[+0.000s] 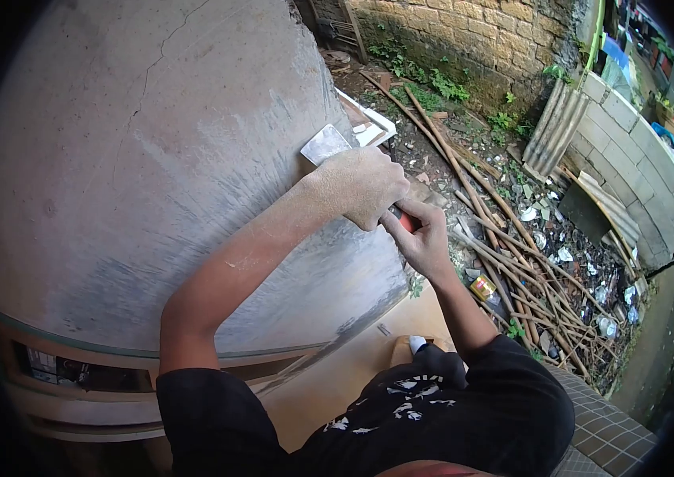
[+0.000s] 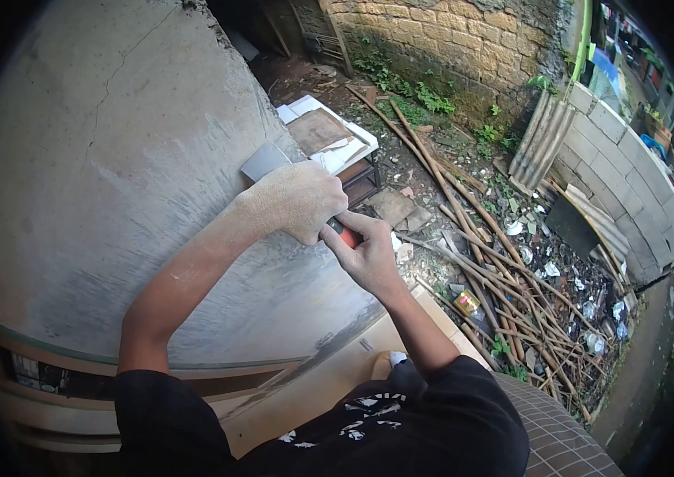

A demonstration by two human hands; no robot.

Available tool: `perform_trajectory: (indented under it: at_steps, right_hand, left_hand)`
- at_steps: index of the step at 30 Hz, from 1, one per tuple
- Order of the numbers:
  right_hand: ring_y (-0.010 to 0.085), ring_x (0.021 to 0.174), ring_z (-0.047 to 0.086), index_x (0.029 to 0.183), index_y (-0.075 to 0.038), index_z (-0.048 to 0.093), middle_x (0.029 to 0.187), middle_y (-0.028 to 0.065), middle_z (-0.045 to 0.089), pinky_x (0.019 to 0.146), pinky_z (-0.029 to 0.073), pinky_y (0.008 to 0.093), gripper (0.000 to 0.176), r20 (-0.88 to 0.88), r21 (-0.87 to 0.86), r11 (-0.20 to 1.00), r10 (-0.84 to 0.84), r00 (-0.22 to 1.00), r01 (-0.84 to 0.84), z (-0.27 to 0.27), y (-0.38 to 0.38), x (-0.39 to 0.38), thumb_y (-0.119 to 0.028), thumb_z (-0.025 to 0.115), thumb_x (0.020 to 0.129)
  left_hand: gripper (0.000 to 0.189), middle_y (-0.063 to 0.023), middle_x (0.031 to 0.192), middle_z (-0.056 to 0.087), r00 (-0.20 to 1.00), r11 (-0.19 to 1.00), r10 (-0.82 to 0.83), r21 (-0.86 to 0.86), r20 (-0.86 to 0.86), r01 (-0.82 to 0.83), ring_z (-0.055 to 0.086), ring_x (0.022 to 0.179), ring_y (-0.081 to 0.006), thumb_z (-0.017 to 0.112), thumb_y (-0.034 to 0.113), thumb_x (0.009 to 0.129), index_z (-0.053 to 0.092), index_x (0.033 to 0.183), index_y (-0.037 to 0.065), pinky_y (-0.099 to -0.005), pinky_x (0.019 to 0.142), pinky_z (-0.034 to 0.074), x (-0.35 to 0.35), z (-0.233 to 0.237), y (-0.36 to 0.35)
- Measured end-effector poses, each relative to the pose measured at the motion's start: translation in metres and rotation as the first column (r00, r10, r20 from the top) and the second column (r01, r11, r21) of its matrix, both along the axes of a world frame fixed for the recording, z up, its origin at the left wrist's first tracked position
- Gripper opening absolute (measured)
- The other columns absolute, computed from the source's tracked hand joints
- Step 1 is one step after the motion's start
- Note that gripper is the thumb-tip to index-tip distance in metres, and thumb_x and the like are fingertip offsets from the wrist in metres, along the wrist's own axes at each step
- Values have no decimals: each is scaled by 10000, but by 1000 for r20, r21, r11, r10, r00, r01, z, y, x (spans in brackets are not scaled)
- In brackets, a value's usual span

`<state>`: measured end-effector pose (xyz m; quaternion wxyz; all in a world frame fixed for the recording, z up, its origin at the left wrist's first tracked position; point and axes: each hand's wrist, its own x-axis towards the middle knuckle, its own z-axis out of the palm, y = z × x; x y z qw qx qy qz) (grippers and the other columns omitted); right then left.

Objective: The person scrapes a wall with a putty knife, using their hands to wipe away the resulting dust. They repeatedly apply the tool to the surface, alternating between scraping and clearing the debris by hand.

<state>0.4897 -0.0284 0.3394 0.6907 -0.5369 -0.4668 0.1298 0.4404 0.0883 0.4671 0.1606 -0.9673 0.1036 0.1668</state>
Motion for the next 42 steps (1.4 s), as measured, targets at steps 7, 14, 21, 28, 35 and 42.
perform_trajectory:
  at_steps: [7, 14, 21, 28, 35, 42]
  right_hand:
    - [299, 774, 597, 1057, 34, 559, 878, 173, 584, 681, 461, 323, 287, 205, 65, 997, 37, 978, -52, 13, -21, -10, -65, 639, 800]
    - [328, 740, 622, 1147, 55, 455, 859, 216, 604, 682, 477, 363, 394, 162, 187, 982, -27, 986, -4, 44, -13, -22, -43, 642, 814]
    - [341, 724, 618, 1128, 31, 526, 881, 206, 594, 623, 489, 357, 329, 289, 279, 958, -156, 944, 73, 60, 7, -20, -20, 622, 818]
    - [253, 569, 585, 897, 9, 644, 662, 122, 583, 545, 435, 314, 137, 248, 237, 952, -253, 935, 194, 59, 9, -12, -41, 680, 775]
    - [209, 545, 561, 911, 20, 646, 699, 130, 598, 529, 424, 287, 139, 241, 210, 969, -179, 954, 129, 42, 10, -15, -15, 661, 778]
    - [247, 563, 620, 979, 41, 658, 692, 174, 621, 546, 470, 304, 239, 212, 122, 992, -71, 975, 45, 10, 8, -15, -32, 697, 755]
  left_hand:
    - [248, -114, 692, 651, 996, 997, -69, -16, 59, 71, 660, 723, -271, 735, 190, 540, 647, 715, 38, -372, 662, 520, -13, 5, -2]
    - [298, -71, 862, 653, 923, 986, -164, 67, 348, 150, 606, 958, -212, 719, 148, 644, 596, 898, 50, -341, 822, 480, -28, 26, -7]
    - [211, -71, 796, 650, 887, 971, -239, 121, 394, 208, 607, 850, -221, 686, 114, 626, 603, 804, 37, -347, 792, 478, -34, 55, 8]
    - [131, -96, 650, 650, 991, 979, -63, 201, 117, 39, 649, 646, -246, 703, 136, 526, 656, 624, 62, -352, 627, 521, -12, 63, -5]
    - [172, -101, 624, 651, 998, 981, -37, 194, 53, 25, 655, 591, -224, 734, 193, 542, 695, 648, 63, -336, 601, 536, -13, 45, -1]
    - [222, -108, 597, 644, 998, 997, 1, 83, 61, -6, 666, 587, -239, 737, 249, 551, 695, 642, 51, -335, 572, 536, -22, 27, -3]
